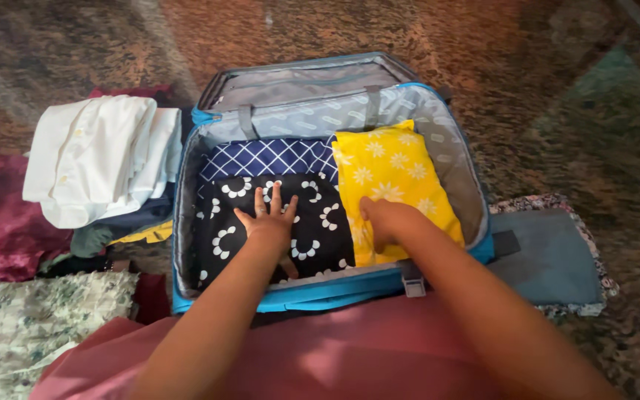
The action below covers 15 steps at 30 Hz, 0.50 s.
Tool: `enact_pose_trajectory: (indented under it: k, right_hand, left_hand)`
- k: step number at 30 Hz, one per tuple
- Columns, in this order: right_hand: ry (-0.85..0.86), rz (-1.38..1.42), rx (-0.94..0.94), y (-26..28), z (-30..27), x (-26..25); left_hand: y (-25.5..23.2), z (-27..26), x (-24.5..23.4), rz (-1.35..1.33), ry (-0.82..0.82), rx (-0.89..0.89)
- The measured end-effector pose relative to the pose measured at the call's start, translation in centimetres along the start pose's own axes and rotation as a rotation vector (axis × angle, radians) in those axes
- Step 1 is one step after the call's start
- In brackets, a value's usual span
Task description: The person packs folded clothes and a small storage bag into a suitcase, smoothing the items down by hand as they are added.
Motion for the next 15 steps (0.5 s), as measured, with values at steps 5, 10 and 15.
enact_pose_trajectory:
  k: [5, 10, 15]
  right_hand:
    - [0.003, -0.019, 0.012, -0.4, 1.6, 0.8]
    - [-0.106, 0.097, -0.161, -0.7, -0.5, -0.3]
    - [-0.582, 0.271, -0.269, -1.0, -8.2, -4.1]
  left_hand:
    - [-0.8, -0.3, -1.0, 0.170, -0.014, -0.064]
    - [-1.9, -0.9, -4.3, 0.362, -0.100, -0.040]
    - [-7.8, -2.8, -11.6, 0.274, -0.889, -0.041]
Point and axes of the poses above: each hand's wrist, its own z-axis towards the middle knuckle, its own x-axis out of the palm, y = z × x, the point moved 5 cm from there along z, towards the middle knuckle, and after that the axes turned 14 degrees about z, right-handed, at the moved point
